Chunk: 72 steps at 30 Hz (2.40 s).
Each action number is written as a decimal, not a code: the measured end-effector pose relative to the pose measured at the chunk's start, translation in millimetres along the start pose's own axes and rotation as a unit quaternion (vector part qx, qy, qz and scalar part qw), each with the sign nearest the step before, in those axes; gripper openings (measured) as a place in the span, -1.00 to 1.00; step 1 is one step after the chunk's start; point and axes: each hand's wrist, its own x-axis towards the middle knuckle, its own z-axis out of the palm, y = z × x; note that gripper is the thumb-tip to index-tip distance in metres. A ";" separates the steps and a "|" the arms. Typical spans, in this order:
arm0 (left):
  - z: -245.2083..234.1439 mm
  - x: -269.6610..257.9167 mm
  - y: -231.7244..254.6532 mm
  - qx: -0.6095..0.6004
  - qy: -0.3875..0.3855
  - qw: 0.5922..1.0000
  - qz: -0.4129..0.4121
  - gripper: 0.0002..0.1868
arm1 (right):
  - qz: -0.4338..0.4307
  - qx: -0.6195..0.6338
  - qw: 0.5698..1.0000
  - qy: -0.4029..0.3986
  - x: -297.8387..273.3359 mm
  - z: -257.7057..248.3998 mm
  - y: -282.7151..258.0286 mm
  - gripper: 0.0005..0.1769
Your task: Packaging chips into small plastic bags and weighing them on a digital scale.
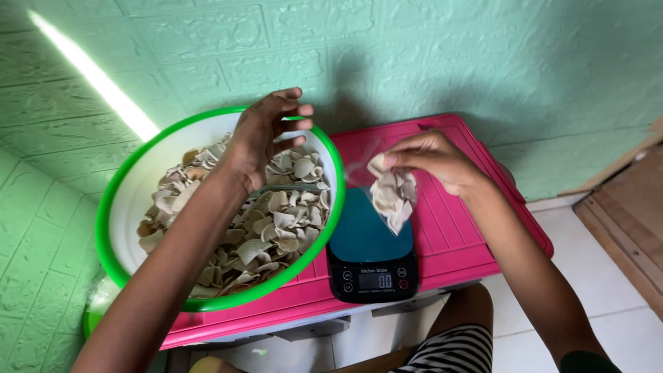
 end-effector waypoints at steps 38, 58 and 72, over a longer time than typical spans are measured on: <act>0.7 9.0 -4.3 -0.163 0.069 0.983 -0.037 -0.85 | 0.100 0.005 0.990 0.100 29.0 -17.9 87.5 -0.65; -19.9 13.5 -18.0 -0.167 0.211 0.962 -0.035 -0.68 | -0.095 -0.197 0.969 -0.116 -0.5 13.0 73.5 -0.81; -16.4 13.1 -22.4 -0.239 0.186 0.952 -0.051 -0.72 | -0.030 0.158 0.985 -0.054 6.0 -29.4 86.8 -0.90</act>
